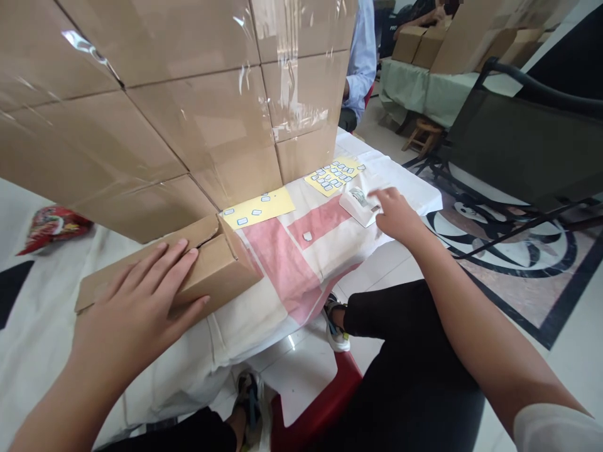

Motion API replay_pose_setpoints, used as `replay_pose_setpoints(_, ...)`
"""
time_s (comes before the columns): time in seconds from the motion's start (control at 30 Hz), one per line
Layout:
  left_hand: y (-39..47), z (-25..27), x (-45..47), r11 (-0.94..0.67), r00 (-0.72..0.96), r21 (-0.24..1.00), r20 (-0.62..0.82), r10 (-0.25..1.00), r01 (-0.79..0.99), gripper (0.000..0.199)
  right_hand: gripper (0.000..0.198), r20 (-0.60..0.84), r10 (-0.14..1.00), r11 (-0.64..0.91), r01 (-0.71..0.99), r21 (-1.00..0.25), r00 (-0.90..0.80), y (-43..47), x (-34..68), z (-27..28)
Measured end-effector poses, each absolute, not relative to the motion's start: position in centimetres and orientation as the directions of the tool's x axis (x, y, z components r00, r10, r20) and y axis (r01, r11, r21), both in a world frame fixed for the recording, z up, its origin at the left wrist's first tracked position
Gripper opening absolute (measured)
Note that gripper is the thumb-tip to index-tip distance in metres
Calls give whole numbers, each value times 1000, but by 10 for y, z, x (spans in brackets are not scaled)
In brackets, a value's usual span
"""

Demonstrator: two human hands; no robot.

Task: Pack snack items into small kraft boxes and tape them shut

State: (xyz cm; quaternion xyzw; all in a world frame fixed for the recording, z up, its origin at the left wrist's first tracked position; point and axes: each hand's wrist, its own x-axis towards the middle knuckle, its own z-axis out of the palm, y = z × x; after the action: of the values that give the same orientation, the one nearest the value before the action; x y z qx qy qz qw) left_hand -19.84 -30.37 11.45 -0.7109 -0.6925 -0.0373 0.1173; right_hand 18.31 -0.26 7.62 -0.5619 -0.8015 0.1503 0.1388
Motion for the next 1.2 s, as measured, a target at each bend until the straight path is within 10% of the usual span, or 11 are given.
replay_pose_setpoints(0.13,-300,103,-200,-11,43,-87,378,925,996,76,59,-155,930,287,923,-256,-332,-6,184,82)
replay_pose_setpoints(0.57,-281,134,-150,-194,339,-314,517,786,929,56,22,-162,940,181,841,-509,-300,40,180,116)
replay_pose_setpoints(0.73,-192,123,-46,-493,358,134,530,769,860,28,40,73,993,119,714,-690,-95,68,166,87)
replay_pose_setpoints(0.93,-1,52,16,-280,-9,822,327,945,496,49,21,175,978,144,234,-961,117,75,164,71)
replay_pose_setpoints(1.2,42,20,26,-133,-31,912,157,987,388,27,17,32,999,28,119,-992,29,62,178,84)
